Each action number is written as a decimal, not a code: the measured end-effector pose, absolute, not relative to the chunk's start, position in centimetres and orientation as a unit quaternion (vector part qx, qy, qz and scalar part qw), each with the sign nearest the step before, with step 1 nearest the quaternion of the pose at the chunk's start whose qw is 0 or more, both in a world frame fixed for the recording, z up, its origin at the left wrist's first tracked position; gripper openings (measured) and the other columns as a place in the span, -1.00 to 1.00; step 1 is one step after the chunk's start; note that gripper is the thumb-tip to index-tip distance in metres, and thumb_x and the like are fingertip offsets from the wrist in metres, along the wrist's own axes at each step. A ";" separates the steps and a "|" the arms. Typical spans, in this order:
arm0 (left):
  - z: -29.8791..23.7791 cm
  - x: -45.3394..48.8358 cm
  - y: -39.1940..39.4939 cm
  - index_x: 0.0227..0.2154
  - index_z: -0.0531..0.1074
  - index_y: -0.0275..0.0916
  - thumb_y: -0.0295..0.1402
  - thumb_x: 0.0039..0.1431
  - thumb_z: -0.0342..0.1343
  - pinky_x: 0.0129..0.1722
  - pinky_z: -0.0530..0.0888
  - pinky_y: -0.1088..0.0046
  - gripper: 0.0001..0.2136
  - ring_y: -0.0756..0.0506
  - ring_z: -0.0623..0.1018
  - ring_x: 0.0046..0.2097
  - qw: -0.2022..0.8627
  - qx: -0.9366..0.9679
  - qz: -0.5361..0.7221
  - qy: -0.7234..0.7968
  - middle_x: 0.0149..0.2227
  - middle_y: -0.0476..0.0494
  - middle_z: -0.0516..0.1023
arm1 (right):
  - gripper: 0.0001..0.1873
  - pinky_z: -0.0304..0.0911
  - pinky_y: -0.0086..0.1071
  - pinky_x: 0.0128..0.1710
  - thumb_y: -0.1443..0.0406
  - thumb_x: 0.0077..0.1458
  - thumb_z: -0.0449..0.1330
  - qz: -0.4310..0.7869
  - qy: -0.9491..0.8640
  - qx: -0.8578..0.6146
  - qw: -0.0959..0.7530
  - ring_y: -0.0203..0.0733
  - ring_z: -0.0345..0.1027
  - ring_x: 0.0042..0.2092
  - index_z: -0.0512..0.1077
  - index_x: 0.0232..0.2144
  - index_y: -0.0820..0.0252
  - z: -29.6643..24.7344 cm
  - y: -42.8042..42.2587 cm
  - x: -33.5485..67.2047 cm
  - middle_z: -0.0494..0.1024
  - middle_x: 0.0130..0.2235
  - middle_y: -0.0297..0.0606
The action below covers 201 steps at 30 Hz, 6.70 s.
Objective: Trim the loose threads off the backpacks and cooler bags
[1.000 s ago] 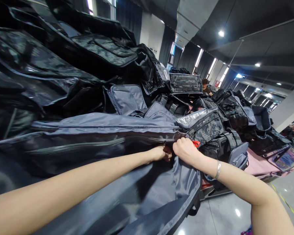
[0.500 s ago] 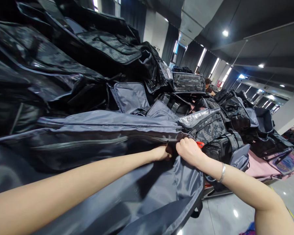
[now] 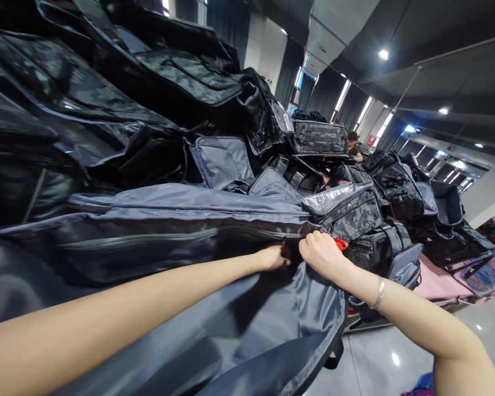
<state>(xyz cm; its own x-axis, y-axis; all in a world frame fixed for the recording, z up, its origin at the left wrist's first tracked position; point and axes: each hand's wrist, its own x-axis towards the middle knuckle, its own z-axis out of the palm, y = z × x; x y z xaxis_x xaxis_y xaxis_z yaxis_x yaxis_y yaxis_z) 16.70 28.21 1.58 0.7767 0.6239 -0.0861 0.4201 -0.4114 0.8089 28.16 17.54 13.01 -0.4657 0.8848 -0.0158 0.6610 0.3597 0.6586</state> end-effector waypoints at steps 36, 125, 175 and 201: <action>1.4 15.9 27.8 -0.33 0.39 -0.34 -0.29 0.17 0.07 -0.30 0.47 0.36 -0.82 -0.02 0.49 -0.31 0.486 0.830 0.088 0.258 -0.33 -0.06 0.47 | -0.85 0.15 -0.31 -0.39 0.46 0.17 -0.04 0.291 0.818 0.453 0.204 -0.08 0.29 -0.30 0.32 -0.36 0.30 11.3 18.5 28.3 0.41 -0.36 -0.07; 12.9 7.9 22.1 -0.47 0.33 -0.22 -0.42 0.24 -0.16 -0.51 0.17 0.39 -0.78 -0.02 0.29 -0.44 -0.356 0.905 0.230 0.031 -0.46 -0.08 0.34 | -0.68 0.00 -0.48 -0.51 0.08 -0.10 0.12 -0.202 0.697 0.596 -0.344 -0.31 0.12 -0.49 0.37 -0.63 0.23 15.4 19.0 26.7 0.30 -0.59 -0.40; 17.6 -11.5 23.2 -0.34 0.37 -0.21 -0.22 0.07 -0.14 -0.16 0.33 0.43 -0.75 -0.11 0.46 -0.20 -0.022 0.820 0.134 0.556 -0.27 -0.08 0.52 | -0.73 0.16 -0.45 -0.31 0.43 -0.03 0.10 0.100 0.793 0.561 -0.217 -0.17 0.39 -0.20 0.51 -0.29 0.08 15.6 23.3 27.5 0.55 -0.22 -0.32; 17.6 0.0 28.7 -0.50 0.47 -0.28 -0.01 -0.13 -0.04 -0.37 0.33 0.45 -0.59 -0.12 0.42 -0.36 0.224 0.860 0.159 0.431 -0.49 -0.07 0.48 | -0.72 0.12 -0.43 -0.30 0.17 0.09 0.17 0.072 0.816 0.518 -0.248 -0.21 0.32 -0.23 0.40 -0.16 0.16 16.5 24.3 22.9 0.48 -0.25 -0.27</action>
